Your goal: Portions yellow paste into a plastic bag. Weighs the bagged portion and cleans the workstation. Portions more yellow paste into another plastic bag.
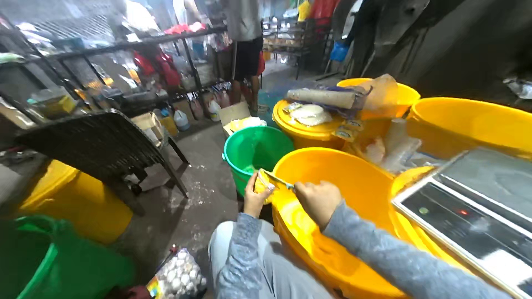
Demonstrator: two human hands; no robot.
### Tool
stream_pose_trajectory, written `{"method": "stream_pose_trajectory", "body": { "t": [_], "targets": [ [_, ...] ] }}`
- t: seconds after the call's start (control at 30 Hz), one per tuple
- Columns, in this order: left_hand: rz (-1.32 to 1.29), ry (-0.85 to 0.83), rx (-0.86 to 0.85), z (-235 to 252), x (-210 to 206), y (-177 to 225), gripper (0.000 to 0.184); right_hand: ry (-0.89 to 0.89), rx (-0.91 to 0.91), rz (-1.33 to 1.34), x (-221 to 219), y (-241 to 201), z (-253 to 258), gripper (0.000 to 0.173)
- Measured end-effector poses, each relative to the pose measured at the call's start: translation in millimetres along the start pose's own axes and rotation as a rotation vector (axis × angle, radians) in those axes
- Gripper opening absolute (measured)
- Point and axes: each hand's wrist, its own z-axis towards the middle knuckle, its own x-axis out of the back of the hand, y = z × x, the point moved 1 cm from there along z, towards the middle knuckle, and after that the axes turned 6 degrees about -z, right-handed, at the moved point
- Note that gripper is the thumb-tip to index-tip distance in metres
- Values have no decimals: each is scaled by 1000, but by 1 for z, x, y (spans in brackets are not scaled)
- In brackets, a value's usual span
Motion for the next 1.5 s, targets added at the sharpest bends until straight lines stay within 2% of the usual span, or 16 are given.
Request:
{"method": "stream_pose_trajectory", "body": {
  "t": [0.07,0.2,0.27,0.33,0.4,0.47,0.57,0.63,0.7,0.73,0.8,0.97,1.17,1.27,1.37,1.5],
  "targets": [
    [-2,60,-14,1,-1,2,82,56,6,-10,-13,-16,-5,11],
    [-4,113,-52,2,4,-3,79,105,62,-28,-29,-19,-8,7],
    [-26,134,-41,2,5,-4,74,241,117,-63,-36,-11,-12,4],
    [-83,156,-15,0,4,0,66,376,168,-68,-41,1,-18,7],
    [-157,185,31,-4,4,5,58,429,195,4,-37,18,-25,14],
    [-234,217,55,-4,5,10,51,417,185,150,-26,41,-27,18],
    [-331,230,79,-9,8,20,55,211,99,585,-7,80,-25,25],
    [-386,199,71,-13,9,24,65,183,51,853,-6,96,-19,29],
    [-445,118,37,-13,12,21,86,184,28,966,-7,98,-16,26],
    [-475,67,16,-13,13,20,97,190,22,964,-8,96,-14,26],
    [-497,-27,-20,-12,15,18,105,217,25,885,-13,90,-12,29],
    [-474,-175,-44,-9,19,18,98,290,77,574,-22,85,-2,35],
    [-385,-332,-43,-6,22,17,101,326,228,432,-26,84,8,35],
    [-352,-353,-11,-6,24,17,103,420,401,280,-31,83,16,33],
    [-361,-292,56,-8,25,18,95,507,554,147,-30,73,18,34],
    [-400,-166,153,-11,26,14,86,472,652,26,-28,51,12,31]
  ]
}}
